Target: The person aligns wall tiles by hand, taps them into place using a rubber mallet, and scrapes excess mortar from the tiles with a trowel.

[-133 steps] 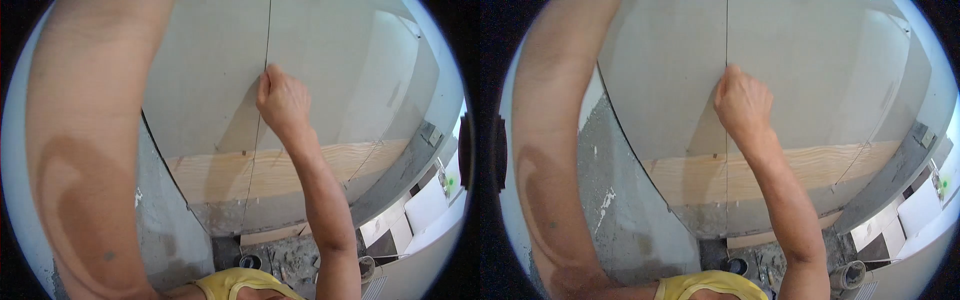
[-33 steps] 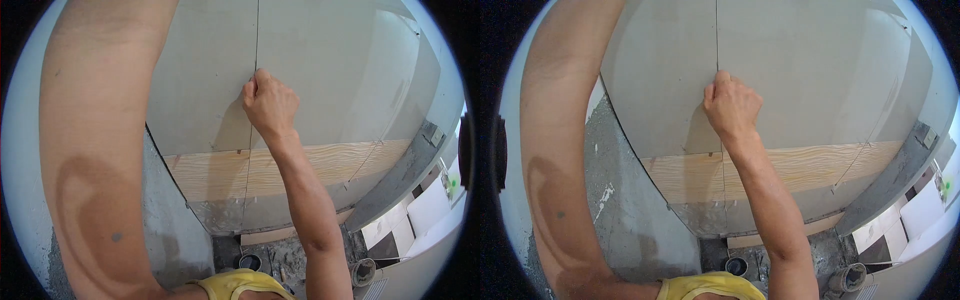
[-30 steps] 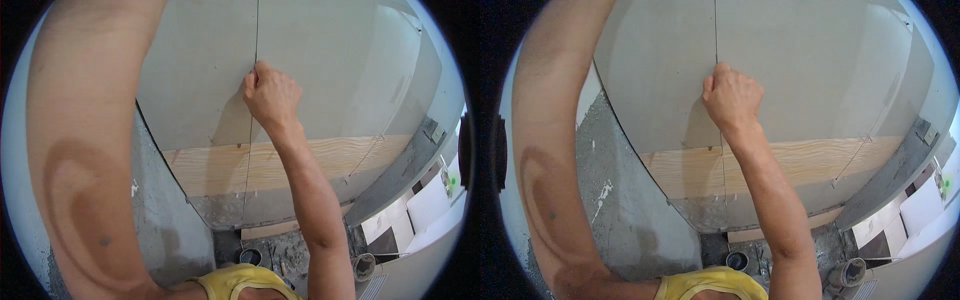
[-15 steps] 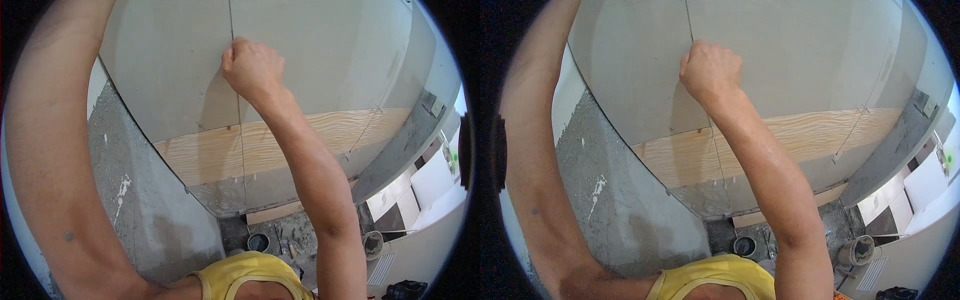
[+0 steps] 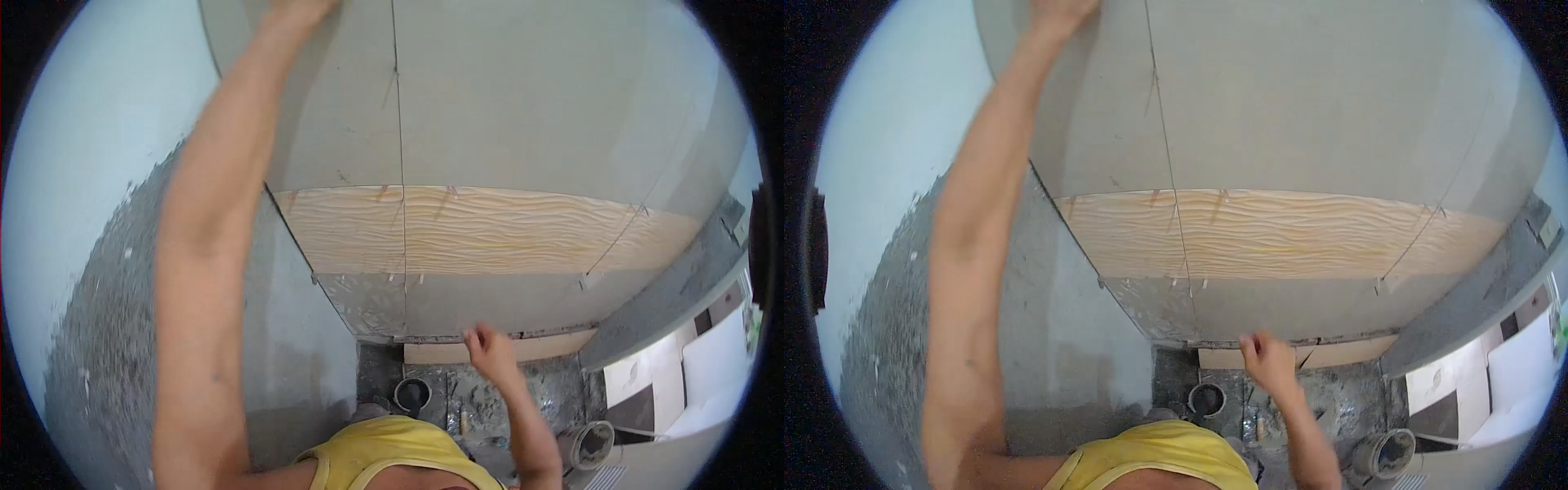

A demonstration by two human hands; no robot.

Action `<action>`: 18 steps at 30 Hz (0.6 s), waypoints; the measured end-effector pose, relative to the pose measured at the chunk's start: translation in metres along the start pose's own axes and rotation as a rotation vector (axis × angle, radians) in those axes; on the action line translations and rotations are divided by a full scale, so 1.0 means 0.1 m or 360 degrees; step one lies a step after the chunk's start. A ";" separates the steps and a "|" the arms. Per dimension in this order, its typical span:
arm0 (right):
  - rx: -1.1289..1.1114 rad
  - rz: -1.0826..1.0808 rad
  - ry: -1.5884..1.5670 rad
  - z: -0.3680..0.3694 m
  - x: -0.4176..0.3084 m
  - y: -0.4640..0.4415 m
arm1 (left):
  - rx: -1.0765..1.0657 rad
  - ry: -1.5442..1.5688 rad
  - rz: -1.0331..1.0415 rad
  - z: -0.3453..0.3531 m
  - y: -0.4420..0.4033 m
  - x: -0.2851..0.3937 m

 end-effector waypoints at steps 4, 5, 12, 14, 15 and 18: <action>-0.0403 0.0419 0.0049 0.70 1.56 1.30 | -0.0301 -0.0131 0.0096 -0.17 1.02 0.19; -0.0453 0.0562 0.0108 0.78 1.87 1.65 | -0.0189 -0.0121 0.0109 -0.27 1.29 0.23; -0.0761 0.0628 0.0412 1.21 3.91 3.94 | -0.0462 0.0074 -0.0269 -0.27 2.74 0.64; -0.0574 0.0639 0.0183 1.27 4.48 4.51 | -0.0571 0.0029 -0.0500 -0.22 2.89 0.70; -0.0443 0.0592 0.0060 1.28 4.75 4.82 | -0.0573 0.0031 -0.0502 -0.23 2.91 0.74; -0.0400 0.0771 0.0025 1.14 5.22 5.29 | -0.0665 -0.0071 -0.0546 -0.23 2.88 0.74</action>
Point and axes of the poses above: each hand's wrist, its own y-axis away from the middle knuckle, its own z-axis out of the palm, x = y × z, the point moved 6 cm from there along -y, towards the middle knuckle, and after that the axes turned 7 degrees about y, right-handed, at the moved point
